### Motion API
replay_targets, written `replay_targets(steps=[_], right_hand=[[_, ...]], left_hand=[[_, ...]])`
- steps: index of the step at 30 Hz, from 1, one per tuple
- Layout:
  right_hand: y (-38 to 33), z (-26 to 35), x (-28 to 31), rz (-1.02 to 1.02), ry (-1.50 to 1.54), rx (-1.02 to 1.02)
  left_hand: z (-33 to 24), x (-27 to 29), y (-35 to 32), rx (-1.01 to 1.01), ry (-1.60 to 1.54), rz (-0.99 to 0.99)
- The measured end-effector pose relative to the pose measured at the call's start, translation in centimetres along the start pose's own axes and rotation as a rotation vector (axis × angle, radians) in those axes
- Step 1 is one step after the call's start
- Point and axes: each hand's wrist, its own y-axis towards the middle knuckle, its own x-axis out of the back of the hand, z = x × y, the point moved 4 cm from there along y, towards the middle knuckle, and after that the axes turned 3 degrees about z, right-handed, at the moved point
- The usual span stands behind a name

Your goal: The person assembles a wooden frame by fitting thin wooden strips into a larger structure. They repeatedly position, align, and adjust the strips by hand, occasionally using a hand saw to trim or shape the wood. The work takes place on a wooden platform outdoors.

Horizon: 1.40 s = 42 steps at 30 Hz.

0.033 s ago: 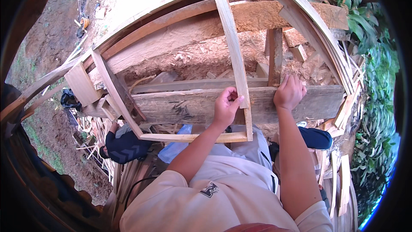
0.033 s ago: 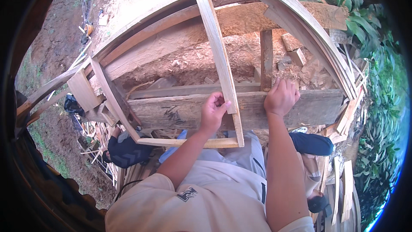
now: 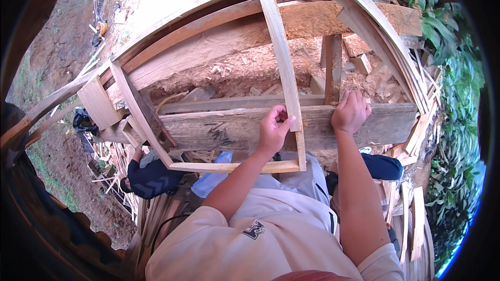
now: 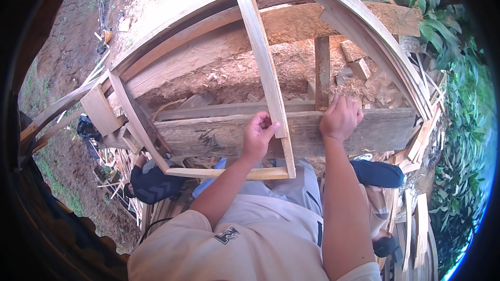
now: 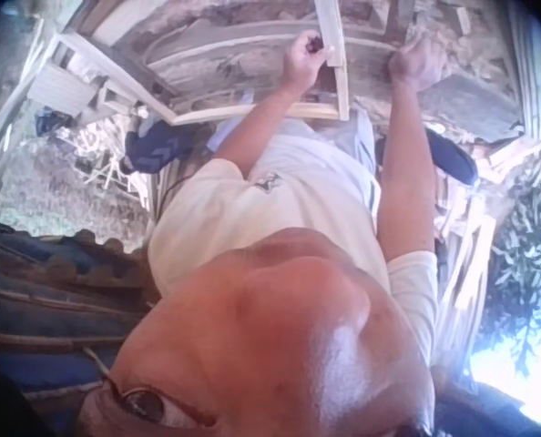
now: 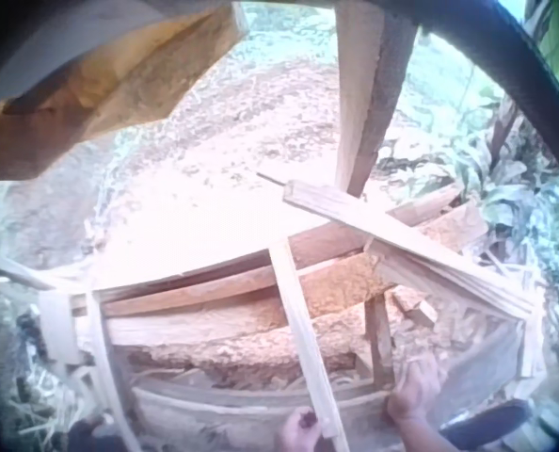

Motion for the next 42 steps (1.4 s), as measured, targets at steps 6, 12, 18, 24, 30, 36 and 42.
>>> replay_targets(steps=[6, 12, 18, 24, 30, 36, 42], right_hand=[[0.1, -0.1, 0.1, -0.012, 0.031, 0.002], [0.0, 0.0, 0.3, -0.018, 0.026, 0.023], [0.0, -0.1, 0.2, -0.001, 0.006, 0.012], [0.2, 0.0, 0.1, 0.006, 0.003, 0.015], [-0.1, -0.3, -0.2, 0.006, 0.006, 0.023], [0.1, -0.3, -0.3, 0.012, -0.003, 0.016], [0.2, 0.0, 0.0, -0.023, -0.01, 0.038]], left_hand=[[-0.9, 0.0, 1.1, -0.07, -0.007, -0.02], [-1.6, 0.4, 2.0, -0.045, 0.014, 0.005], [-1.0, 0.2, 1.2, -0.039, -0.035, 0.017], [-1.7, 0.0, 1.9, -0.056, -0.06, 0.033], [-1.5, 0.1, 1.5, -0.047, -0.062, 0.026], [-1.8, 0.1, 1.9, -0.049, -0.039, 0.041], [-1.8, -0.2, 1.8, -0.056, -0.037, 0.046]])
